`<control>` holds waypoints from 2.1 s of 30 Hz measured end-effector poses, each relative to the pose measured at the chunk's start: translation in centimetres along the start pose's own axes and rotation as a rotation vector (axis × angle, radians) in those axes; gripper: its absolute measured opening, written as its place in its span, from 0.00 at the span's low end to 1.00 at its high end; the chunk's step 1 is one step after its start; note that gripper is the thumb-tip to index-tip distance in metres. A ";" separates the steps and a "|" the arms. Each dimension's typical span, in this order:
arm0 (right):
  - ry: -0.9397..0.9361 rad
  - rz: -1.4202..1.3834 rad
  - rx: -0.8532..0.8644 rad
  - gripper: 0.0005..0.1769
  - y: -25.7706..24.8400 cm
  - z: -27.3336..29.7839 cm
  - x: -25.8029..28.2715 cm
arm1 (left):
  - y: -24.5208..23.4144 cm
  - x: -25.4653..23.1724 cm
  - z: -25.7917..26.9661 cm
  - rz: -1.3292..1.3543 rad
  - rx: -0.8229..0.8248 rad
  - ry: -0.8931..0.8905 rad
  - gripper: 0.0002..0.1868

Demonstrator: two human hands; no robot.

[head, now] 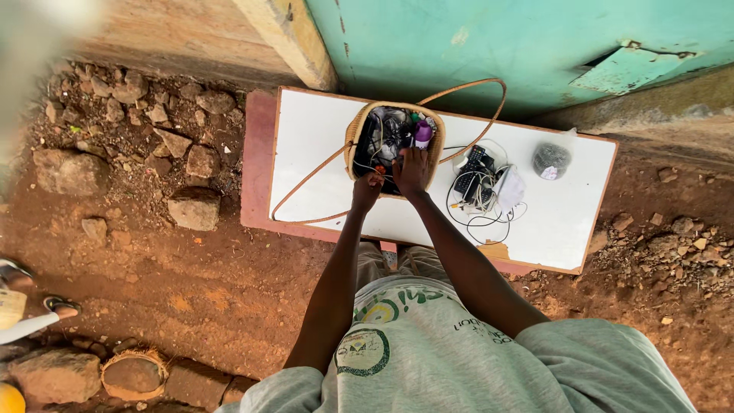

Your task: The person unpacks items from a woven basket onto a table, removing paper sheets, a spray bottle, plastic bags, cables, adapters, and electronic accessories by hand.

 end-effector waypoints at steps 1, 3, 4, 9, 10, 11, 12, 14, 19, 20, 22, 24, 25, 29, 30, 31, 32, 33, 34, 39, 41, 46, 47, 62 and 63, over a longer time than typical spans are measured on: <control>-0.001 0.001 0.008 0.18 0.9 -0.3 0.3 | -0.5 0.5 0.3 0.003 -0.003 -0.007 0.07; 0.277 0.042 0.116 0.26 3.5 -0.7 -1.9 | -1.8 0.8 0.6 -0.041 -0.012 0.028 0.08; 0.279 0.043 0.118 0.26 4.1 -1.3 -1.9 | -2.1 1.1 0.6 -0.040 -0.011 0.025 0.08; 0.930 -0.107 0.224 0.55 6.4 1.2 -7.7 | -2.5 1.7 0.5 -0.017 0.000 0.066 0.07; 0.930 -0.105 0.224 0.55 6.3 1.4 -7.9 | -2.5 1.8 0.4 -0.015 -0.001 0.066 0.07; 0.747 -0.123 0.337 0.45 7.1 1.0 -6.7 | -2.2 2.2 0.5 0.006 0.019 0.028 0.08; 0.561 -0.136 0.440 0.35 7.8 0.4 -5.2 | -2.0 2.5 0.2 0.028 0.040 -0.007 0.09; 0.437 -0.157 0.524 0.36 8.9 0.5 -3.7 | -1.7 2.6 -0.3 0.020 0.046 -0.017 0.10; 0.230 -0.048 0.781 0.29 10.3 1.9 -2.4 | -1.0 3.2 -0.8 -0.048 0.067 -0.057 0.10; 0.258 0.061 0.451 0.32 7.4 0.1 -2.9 | -1.1 3.3 -0.8 -0.047 0.067 -0.066 0.11; 0.275 0.164 0.122 0.35 3.8 -1.5 -2.9 | -1.2 3.6 -0.8 -0.046 0.065 -0.079 0.12; 0.163 0.245 0.111 0.34 3.3 -3.3 -1.8 | -1.2 3.9 -0.7 -0.048 0.046 -0.092 0.11; 0.166 0.246 0.114 0.34 3.2 -3.8 -1.7 | -1.0 4.0 -0.5 -0.047 0.049 -0.095 0.11; 0.013 0.265 0.339 0.39 6.2 -5.2 -0.5 | -0.6 4.3 -0.7 -0.066 0.033 -0.114 0.10; 0.064 0.281 0.427 0.45 7.3 -5.1 -1.2 | -0.6 4.3 -0.8 -0.054 0.037 -0.098 0.10; 0.065 0.280 0.429 0.45 7.7 -5.2 -1.6 | -0.6 4.3 -0.8 -0.055 0.037 -0.100 0.10; 0.036 0.352 0.497 0.41 8.7 -4.9 -1.9 | -0.5 4.5 -0.8 -0.051 0.047 -0.118 0.09; 0.007 0.425 0.566 0.37 9.5 -4.4 -2.1 | -0.4 4.6 -0.7 -0.046 0.057 -0.137 0.09; 0.005 0.426 0.563 0.37 9.8 -4.2 -2.1 | -0.5 4.5 -0.9 -0.046 0.056 -0.134 0.09; -0.002 0.147 0.153 0.07 3.4 -5.4 2.8 | -1.2 4.3 -1.4 0.007 0.032 -0.122 0.11; -0.026 0.071 0.057 0.08 -0.8 -5.3 5.4 | -1.5 3.8 -1.9 0.059 -0.012 -0.085 0.11; 0.260 -0.161 0.059 0.17 -7.2 -3.5 5.4 | -1.6 1.9 -4.6 0.188 -0.042 -0.074 0.15; 0.176 -0.226 -0.012 0.17 -8.5 -3.1 5.8 | -1.8 0.3 -4.9 0.071 -0.065 0.043 0.21; -0.026 -0.210 0.011 0.20 -2.9 -1.8 -1.9 | -0.6 2.0 -4.8 0.011 -0.175 -0.075 0.19; 0.063 -0.140 -0.184 0.25 -4.2 -1.7 -3.8 | -1.6 3.6 -4.4 0.107 -0.227 -0.190 0.22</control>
Point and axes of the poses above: each hand's wrist, its own z-axis away from the middle knuckle, its own y-axis out of the palm, x = y × z, the point moved 10 cm from there along -z, towards the middle knuckle
